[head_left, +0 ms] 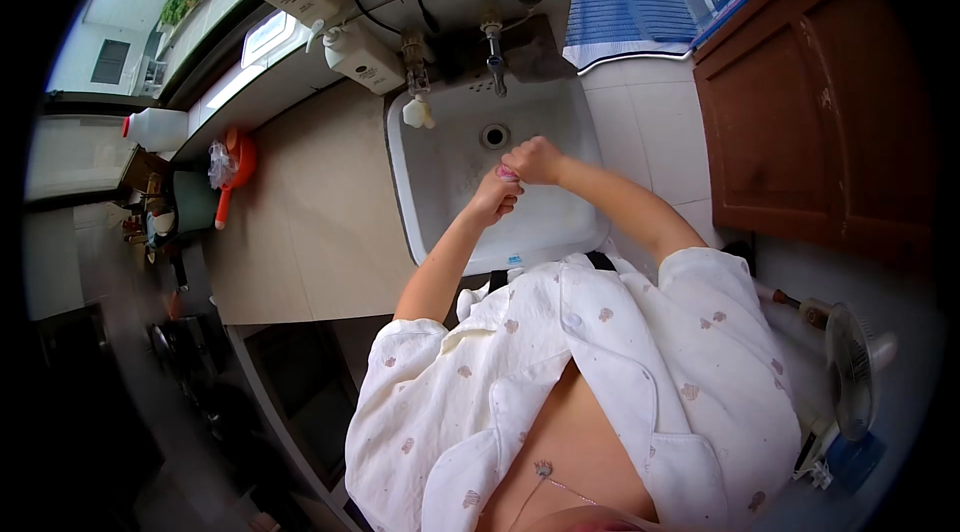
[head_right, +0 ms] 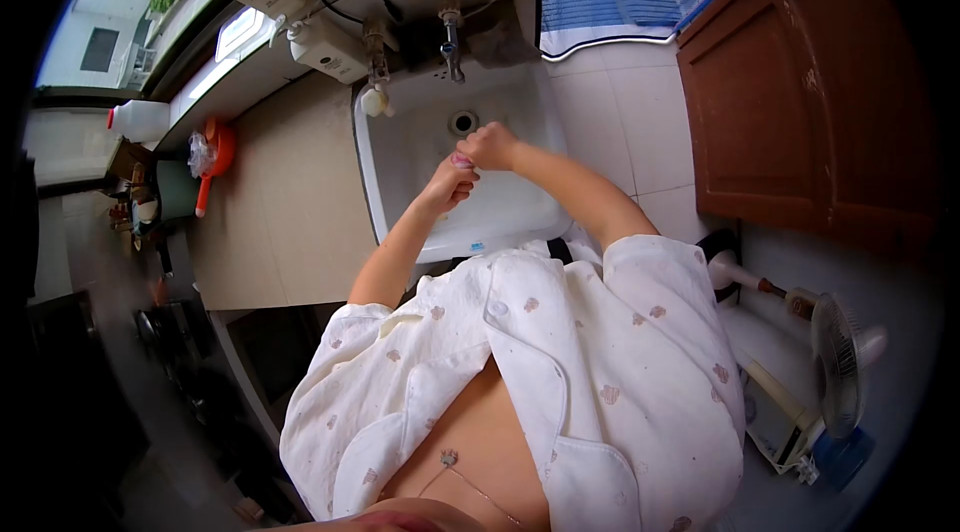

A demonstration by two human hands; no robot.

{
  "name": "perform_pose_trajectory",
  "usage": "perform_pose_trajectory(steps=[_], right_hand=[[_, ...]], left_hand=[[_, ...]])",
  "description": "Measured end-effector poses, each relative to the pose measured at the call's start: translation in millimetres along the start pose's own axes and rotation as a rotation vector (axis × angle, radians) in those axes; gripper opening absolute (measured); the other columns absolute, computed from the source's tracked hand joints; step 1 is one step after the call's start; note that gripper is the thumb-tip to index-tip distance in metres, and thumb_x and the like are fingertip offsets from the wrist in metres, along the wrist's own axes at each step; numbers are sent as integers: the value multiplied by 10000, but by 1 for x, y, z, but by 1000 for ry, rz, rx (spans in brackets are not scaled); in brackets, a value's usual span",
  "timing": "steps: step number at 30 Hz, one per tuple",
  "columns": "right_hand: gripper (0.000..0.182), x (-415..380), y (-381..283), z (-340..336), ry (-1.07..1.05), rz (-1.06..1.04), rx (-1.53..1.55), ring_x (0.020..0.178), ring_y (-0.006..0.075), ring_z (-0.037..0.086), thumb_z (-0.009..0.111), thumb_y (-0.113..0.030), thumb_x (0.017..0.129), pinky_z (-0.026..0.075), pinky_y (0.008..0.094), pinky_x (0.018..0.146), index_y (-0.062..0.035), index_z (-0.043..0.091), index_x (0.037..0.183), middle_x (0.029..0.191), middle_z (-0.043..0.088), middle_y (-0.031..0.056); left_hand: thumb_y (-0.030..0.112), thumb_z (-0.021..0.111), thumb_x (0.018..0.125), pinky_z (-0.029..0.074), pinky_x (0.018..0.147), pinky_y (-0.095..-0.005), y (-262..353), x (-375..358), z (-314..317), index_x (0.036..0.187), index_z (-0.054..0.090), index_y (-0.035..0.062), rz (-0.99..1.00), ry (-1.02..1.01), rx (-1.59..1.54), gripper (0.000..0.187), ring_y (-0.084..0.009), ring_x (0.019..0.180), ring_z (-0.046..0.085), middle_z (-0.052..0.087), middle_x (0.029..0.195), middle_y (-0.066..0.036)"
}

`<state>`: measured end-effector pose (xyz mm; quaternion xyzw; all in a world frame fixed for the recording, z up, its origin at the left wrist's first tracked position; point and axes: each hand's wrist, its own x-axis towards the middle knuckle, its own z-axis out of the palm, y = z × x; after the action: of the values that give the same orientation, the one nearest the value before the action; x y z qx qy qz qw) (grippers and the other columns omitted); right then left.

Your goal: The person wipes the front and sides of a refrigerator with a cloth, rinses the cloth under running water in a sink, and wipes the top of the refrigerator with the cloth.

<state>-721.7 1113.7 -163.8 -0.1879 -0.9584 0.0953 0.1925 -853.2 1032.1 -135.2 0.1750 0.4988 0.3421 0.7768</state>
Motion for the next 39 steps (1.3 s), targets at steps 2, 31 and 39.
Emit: perform_pose_trajectory(steps=[2, 31, 39], right_hand=[[121, -2, -6, 0, -108, 207, 38, 577, 268, 590, 545, -205, 700, 452, 383, 490, -89, 519, 728, 628, 582, 64], [263, -278, -280, -60, 1728, 1154, 1414, 744, 215, 553, 350, -278, 872, 478, 370, 698, -79, 501, 953, 834, 555, 75], [454, -365, -522, -57, 2126, 1256, 977, 987, 234, 495, 456, -413, 847, 425, 453, 821, -119, 380, 1185, 1134, 448, 77]], left_hand=[[60, 637, 653, 251, 360, -197, -5, 8, -16, 960, 396, 82, -44, -76, -77, 391, -67, 439, 348, 395, 619, 17], [-32, 471, 790, 462, 692, -260, -149, -35, 177, 1047, 473, -19, 132, -1085, 663, 257, -138, 728, 563, 563, 779, -60], [66, 549, 794, 453, 505, -274, -321, -235, 274, 881, 542, 11, 443, -1452, 1293, 103, -197, 589, 551, 556, 738, -97]])
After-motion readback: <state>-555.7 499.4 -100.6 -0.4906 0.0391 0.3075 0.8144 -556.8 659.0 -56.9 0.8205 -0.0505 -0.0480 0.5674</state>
